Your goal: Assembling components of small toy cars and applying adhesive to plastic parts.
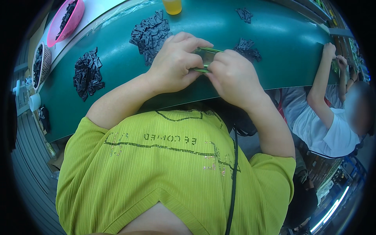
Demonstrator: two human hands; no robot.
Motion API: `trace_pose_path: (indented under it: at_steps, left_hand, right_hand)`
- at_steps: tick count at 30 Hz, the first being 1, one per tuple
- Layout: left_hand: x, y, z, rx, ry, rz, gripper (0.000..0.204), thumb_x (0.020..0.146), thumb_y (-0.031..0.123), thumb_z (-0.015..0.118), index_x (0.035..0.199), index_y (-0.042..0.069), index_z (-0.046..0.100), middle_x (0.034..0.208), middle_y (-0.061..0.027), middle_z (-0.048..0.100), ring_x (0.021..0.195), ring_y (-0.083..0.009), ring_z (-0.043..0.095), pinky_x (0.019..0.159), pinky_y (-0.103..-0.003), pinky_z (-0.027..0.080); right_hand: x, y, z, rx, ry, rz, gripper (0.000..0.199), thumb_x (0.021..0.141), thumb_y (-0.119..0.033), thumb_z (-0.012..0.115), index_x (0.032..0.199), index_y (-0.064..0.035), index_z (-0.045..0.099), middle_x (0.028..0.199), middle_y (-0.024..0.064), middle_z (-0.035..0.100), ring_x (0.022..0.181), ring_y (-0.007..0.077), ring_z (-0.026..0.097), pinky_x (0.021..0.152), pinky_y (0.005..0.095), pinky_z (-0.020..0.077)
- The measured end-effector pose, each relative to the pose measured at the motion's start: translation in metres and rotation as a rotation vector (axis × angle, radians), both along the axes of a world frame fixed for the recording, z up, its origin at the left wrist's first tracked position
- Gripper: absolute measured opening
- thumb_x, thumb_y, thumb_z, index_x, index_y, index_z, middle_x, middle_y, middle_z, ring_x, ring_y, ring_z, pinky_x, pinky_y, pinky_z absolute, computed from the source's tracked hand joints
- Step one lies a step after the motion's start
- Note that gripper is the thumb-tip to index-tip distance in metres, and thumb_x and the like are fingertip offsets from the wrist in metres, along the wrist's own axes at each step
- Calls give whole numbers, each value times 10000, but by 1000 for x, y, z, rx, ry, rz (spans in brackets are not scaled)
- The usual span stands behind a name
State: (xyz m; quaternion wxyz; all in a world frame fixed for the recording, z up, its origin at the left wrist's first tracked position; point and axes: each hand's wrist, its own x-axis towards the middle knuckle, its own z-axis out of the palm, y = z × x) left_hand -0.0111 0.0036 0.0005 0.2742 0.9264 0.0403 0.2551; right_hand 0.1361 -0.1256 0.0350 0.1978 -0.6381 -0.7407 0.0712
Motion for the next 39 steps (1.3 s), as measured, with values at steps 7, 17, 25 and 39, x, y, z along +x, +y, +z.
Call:
trace_pose_path:
  at_steps: [7,17,25,39]
  left_hand:
    - [1,1,-2,-25,-16,8,125,599,73,746,670,63,644,1139,-61,614,983,-279,544,819,-391,447]
    - [0,6,-3,-71,-77,-58,131,598,101,735,677,84,631,1130,-96,600,958,-299,549,798,-416,442]
    - [-9,-3,0,-148,-42,-27,83,637,100,728,680,56,673,1162,-91,593,1032,-279,522,851,-418,424]
    - [-6,-4,3,11,-14,29,94,638,140,678,703,75,695,1124,-78,614,1023,-257,531,844,-409,398]
  right_hand:
    - [8,3,3,-27,81,-2,82,738,-80,671,782,-37,617,784,91,589,746,283,550,671,381,458]
    - [10,13,17,-277,198,-42,66,817,-85,588,797,-38,630,803,166,599,780,356,584,700,434,467]
    - [4,10,21,-205,166,11,61,759,-58,646,786,-24,604,743,134,569,710,326,574,629,398,462]
    - [-14,5,4,37,10,-19,139,668,-10,672,789,-22,605,799,121,567,735,327,540,652,400,449]
